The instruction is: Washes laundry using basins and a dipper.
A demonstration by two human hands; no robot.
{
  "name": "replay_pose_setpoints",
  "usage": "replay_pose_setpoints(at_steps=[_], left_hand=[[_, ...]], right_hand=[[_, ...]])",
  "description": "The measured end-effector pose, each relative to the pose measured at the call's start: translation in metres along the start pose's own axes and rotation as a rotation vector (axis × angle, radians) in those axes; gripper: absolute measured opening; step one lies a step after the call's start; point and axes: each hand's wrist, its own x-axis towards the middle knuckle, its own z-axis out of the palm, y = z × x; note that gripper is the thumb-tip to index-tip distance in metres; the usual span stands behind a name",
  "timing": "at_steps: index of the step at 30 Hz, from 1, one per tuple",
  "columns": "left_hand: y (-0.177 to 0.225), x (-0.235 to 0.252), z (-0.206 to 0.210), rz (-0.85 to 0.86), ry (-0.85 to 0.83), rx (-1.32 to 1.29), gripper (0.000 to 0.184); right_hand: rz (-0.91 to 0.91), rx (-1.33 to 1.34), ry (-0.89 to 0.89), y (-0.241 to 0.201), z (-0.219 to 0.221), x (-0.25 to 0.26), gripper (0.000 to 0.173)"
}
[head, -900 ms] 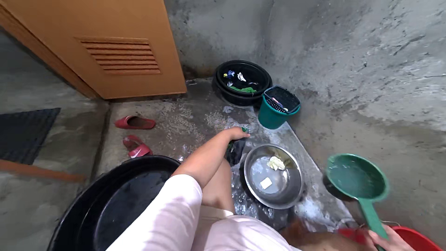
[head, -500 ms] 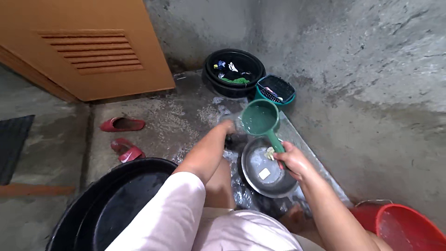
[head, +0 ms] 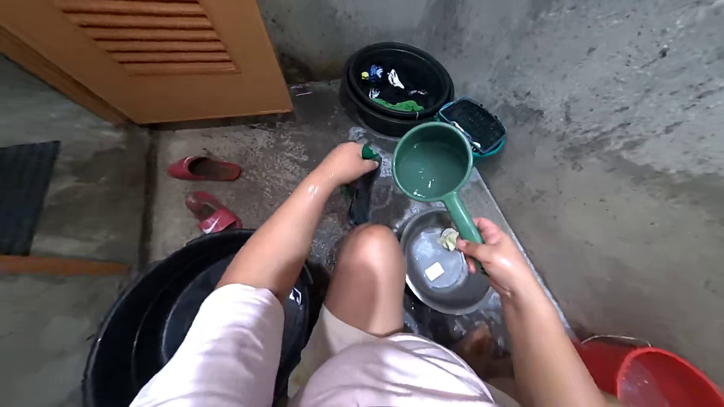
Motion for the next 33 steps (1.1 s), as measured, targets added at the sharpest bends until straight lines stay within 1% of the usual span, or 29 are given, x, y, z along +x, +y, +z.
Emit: replay_pose_setpoints(at_steps=[1, 2, 3, 4, 5, 6, 7, 8, 9, 10, 11, 13, 14, 15, 16, 17, 18, 20, 22, 24, 25, 26, 27, 28, 30, 31, 32, 33], left_hand=[[-0.011, -0.011, 0.012, 0.053, 0.122, -0.117, 0.029], [-0.03, -0.02, 0.038, 0.097, 0.273, -0.215, 0.029], [-0.056, -0.024, 0.076, 0.115, 0.421, -0.263, 0.033], [-0.088, -0.026, 0.122, 0.066, 0.508, -0.251, 0.039], [-0.123, -0.029, 0.17, -0.045, 0.497, -0.206, 0.042], [-0.152, -0.041, 0.21, -0.188, 0.331, -0.141, 0.044], [-0.17, -0.06, 0.235, -0.329, 0.061, -0.081, 0.046], [-0.174, -0.074, 0.243, -0.446, -0.218, -0.071, 0.047], [-0.169, -0.08, 0.241, -0.502, -0.385, -0.093, 0.047], [-0.162, -0.079, 0.236, -0.475, -0.454, -0.135, 0.046], [-0.155, -0.076, 0.23, -0.437, -0.467, -0.196, 0.044], [-0.126, -0.075, 0.204, -0.437, -0.456, -0.302, 0.043], [-0.12, -0.067, 0.196, -0.422, -0.463, -0.305, 0.043], [-0.121, -0.054, 0.191, -0.382, -0.5, -0.22, 0.042], [-0.121, -0.039, 0.181, -0.335, -0.554, -0.063, 0.043], [-0.12, -0.029, 0.167, -0.308, -0.594, 0.061, 0.048], [-0.121, -0.025, 0.151, -0.31, -0.598, 0.109, 0.056], [-0.132, -0.035, 0.121, -0.333, -0.541, 0.108, 0.063], [-0.134, -0.062, 0.079, -0.369, -0.463, 0.061, 0.055], [-0.134, -0.098, 0.037, -0.387, -0.365, 0.049, 0.045], [-0.14, -0.118, 0.02, -0.393, -0.321, 0.101, 0.044], [-0.159, -0.135, 0.009, -0.325, -0.241, 0.197, 0.045], [-0.187, -0.152, 0.002, -0.253, -0.139, 0.313, 0.049], [-0.208, -0.17, -0.007, -0.249, -0.069, 0.39, 0.051], [-0.232, -0.216, -0.022, -0.393, 0.041, 0.382, 0.051], [-0.242, -0.242, -0.026, -0.447, 0.116, 0.336, 0.05], [-0.257, -0.268, -0.025, -0.507, 0.142, 0.302, 0.049], [-0.278, -0.297, -0.019, -0.568, 0.215, 0.238, 0.049]], right_hand=[[0.012, -0.013, -0.01, 0.004, -0.002, -0.003, 0.035], [0.024, -0.029, -0.019, 0.01, -0.005, -0.005, 0.036], [0.034, -0.039, -0.024, 0.017, -0.008, -0.006, 0.038], [0.045, -0.046, -0.033, 0.024, -0.012, -0.006, 0.039], [0.056, -0.053, -0.05, 0.03, -0.016, -0.004, 0.039], [0.073, -0.059, -0.071, 0.038, -0.017, -0.002, 0.038], [0.094, -0.071, -0.091, 0.044, -0.017, 0.0, 0.037], [0.116, -0.09, -0.107, 0.048, -0.015, 0.002, 0.035], [0.135, -0.113, -0.113, 0.048, -0.013, 0.005, 0.034], [0.147, -0.132, -0.113, 0.047, -0.012, 0.008, 0.034], [0.154, -0.154, -0.115, 0.046, -0.01, 0.011, 0.034], [0.155, -0.242, -0.131, 0.04, -0.006, 0.017, 0.035], [0.148, -0.303, -0.147, 0.033, -0.004, 0.021, 0.036], [0.135, -0.376, -0.173, 0.024, -0.001, 0.025, 0.037], [0.124, -0.462, -0.206, 0.012, 0.004, 0.029, 0.037], [0.112, -0.55, -0.24, -0.001, 0.011, 0.032, 0.037], [0.097, -0.631, -0.276, -0.015, 0.02, 0.035, 0.036], [0.054, -0.753, -0.335, -0.037, 0.048, 0.039, 0.029], [-0.017, -0.843, -0.365, -0.055, 0.086, 0.039, 0.026], [-0.098, -0.925, -0.398, -0.065, 0.13, 0.036, 0.028], [-0.141, -0.957, -0.416, -0.068, 0.153, 0.032, 0.029], [-0.168, -0.964, -0.444, -0.071, 0.175, 0.029, 0.031], [-0.175, -0.94, -0.488, -0.074, 0.195, 0.026, 0.032], [-0.159, -0.891, -0.546, -0.076, 0.211, 0.026, 0.034], [-0.081, -0.708, -0.673, -0.078, 0.235, 0.028, 0.037], [-0.041, -0.578, -0.72, -0.077, 0.242, 0.029, 0.034], [-0.001, -0.445, -0.748, -0.075, 0.246, 0.029, 0.03], [0.029, -0.322, -0.75, -0.072, 0.246, 0.029, 0.026]])
